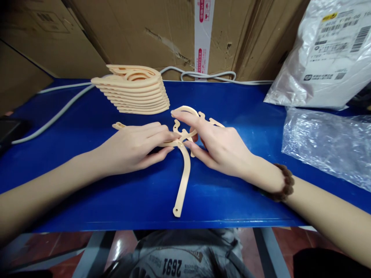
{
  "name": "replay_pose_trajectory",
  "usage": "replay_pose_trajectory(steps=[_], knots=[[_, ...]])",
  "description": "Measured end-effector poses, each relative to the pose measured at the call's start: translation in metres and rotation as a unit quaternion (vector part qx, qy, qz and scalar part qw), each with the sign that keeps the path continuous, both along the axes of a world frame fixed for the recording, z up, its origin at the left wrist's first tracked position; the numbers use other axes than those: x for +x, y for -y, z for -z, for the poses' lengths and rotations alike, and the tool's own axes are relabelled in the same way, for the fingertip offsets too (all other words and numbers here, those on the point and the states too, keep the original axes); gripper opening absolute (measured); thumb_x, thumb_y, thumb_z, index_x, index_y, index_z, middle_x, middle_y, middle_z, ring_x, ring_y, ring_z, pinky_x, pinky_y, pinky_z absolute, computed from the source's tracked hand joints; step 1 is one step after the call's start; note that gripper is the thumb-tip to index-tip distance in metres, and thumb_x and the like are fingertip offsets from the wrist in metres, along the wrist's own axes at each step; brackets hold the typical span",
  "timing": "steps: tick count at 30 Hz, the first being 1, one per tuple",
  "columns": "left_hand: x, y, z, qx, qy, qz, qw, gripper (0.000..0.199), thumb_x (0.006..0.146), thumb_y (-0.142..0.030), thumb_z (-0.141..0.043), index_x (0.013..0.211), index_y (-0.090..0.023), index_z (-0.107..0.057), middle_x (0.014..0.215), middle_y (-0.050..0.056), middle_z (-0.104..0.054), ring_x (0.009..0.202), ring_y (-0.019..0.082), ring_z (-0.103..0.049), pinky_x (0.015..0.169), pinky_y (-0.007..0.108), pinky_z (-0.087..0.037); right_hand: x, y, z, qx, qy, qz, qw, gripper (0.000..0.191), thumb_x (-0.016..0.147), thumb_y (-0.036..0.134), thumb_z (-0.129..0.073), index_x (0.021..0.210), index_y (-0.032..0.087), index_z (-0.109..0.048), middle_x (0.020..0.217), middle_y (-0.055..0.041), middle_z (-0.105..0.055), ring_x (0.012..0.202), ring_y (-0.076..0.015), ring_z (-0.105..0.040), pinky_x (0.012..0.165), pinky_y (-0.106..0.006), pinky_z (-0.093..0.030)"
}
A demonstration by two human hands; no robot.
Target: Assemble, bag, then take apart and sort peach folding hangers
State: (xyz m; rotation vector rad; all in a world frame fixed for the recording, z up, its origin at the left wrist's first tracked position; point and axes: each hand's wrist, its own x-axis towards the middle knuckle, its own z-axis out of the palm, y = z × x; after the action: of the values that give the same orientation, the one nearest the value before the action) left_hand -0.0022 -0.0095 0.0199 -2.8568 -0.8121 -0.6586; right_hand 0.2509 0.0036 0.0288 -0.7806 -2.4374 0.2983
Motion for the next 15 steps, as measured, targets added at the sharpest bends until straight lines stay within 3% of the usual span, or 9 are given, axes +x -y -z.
replay_pose_trajectory(steps=[2,6,10,15], knots=[[0.000,0.003,-0.003,-0.095,0.045,-0.013,0.994,0.021,0.103,-0.019,-0.051,0.120,-0.011,-0.062,0.100,0.007,-0.072,0.084,0.017,-0.067,0.071,0.025,-0.051,0.000,0.005,-0.004,0.025,-0.006,-0.006,1.000,0.044,0.103,0.030,-0.055,0.146,0.022,-0.055,0.096,-0.0062,-0.075,0.067,-0.0171,-0.064,0.064,-0.032,-0.046],[0.001,0.005,-0.006,-0.303,0.175,-0.028,0.936,0.018,0.105,-0.027,-0.053,0.116,-0.015,-0.061,0.088,0.000,-0.068,0.067,0.009,-0.063,0.061,0.018,-0.050,0.003,0.008,-0.011,0.075,0.099,-0.062,0.990,0.024,0.105,0.032,-0.053,0.106,0.022,-0.074,0.069,-0.0022,-0.070,0.050,-0.0138,-0.053,0.054,-0.033,-0.033],[0.006,0.006,-0.008,-0.453,0.263,-0.049,0.850,0.020,0.102,-0.035,-0.059,0.105,-0.016,-0.063,0.085,0.000,-0.067,0.062,0.008,-0.064,0.050,0.015,-0.052,0.002,0.005,-0.012,0.092,0.171,-0.102,0.976,0.041,0.109,0.041,-0.044,0.089,0.017,-0.071,0.071,-0.0044,-0.068,0.056,-0.0140,-0.057,0.056,-0.032,-0.033],[0.012,0.011,-0.015,-0.540,0.332,-0.081,0.769,0.017,0.094,-0.032,-0.071,0.090,-0.015,-0.069,0.080,-0.001,-0.070,0.068,0.008,-0.068,0.057,0.012,-0.055,0.001,0.002,-0.011,0.106,0.202,-0.128,0.965,0.038,0.108,0.039,-0.045,0.087,0.017,-0.067,0.081,-0.0037,-0.065,0.066,-0.0149,-0.060,0.062,-0.028,-0.039]])
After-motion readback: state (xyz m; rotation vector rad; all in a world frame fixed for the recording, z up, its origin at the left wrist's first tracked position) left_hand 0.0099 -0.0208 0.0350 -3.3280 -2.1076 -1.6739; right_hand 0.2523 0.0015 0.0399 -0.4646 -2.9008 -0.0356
